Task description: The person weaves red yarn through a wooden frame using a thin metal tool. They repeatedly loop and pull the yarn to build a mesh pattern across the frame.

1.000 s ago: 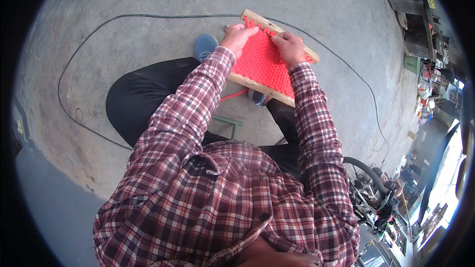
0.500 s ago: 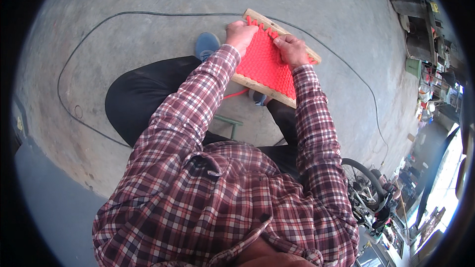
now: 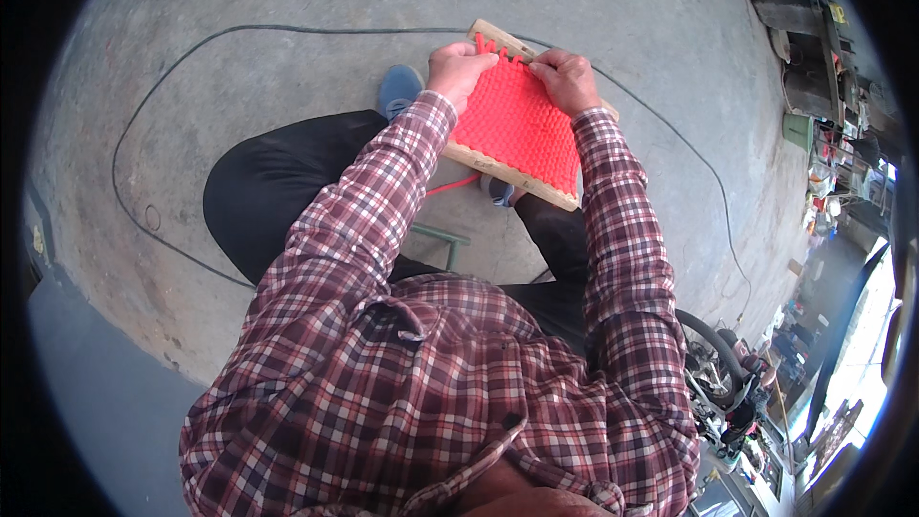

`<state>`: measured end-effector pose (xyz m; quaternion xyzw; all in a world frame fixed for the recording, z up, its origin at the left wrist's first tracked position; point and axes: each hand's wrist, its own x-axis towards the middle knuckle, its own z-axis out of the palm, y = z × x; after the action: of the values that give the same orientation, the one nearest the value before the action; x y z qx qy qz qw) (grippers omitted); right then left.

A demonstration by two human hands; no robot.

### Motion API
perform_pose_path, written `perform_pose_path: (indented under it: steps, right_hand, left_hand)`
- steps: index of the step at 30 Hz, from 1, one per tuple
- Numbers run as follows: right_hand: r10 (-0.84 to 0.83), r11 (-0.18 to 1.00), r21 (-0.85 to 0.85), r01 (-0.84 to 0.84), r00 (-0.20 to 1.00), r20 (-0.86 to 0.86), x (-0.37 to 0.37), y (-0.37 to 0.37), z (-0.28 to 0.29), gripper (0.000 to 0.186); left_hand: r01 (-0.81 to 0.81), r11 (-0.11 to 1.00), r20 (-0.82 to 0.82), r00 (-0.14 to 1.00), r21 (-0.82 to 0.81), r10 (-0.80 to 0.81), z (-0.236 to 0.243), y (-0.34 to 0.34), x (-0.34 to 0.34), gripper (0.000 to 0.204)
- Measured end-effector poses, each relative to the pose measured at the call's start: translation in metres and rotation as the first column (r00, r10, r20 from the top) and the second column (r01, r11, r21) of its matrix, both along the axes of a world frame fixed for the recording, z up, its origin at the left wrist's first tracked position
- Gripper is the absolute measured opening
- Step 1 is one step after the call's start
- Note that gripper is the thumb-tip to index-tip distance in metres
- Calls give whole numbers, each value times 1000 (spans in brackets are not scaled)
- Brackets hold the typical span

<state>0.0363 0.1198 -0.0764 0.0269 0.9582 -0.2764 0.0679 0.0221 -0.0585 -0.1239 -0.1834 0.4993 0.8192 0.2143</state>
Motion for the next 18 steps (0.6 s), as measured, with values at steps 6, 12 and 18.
perform_pose_path:
  steps: [6,12,18]
  right_hand:
    - [-64,995,79,66,998,-24,12,-17,2,20]
    - [-309,935,-130,329,939,153,15,-31,-9,24]
    - [-406,728,-420,542,834,373,11,-29,-12,22]
  left_hand:
    - [128,986,42,991,-108,-124,2,-8,2,16]
    - [32,998,81,996,58,-37,-6,-9,0,19]
    - [0,907,231,967,422,-107,-18,-19,-7,19]
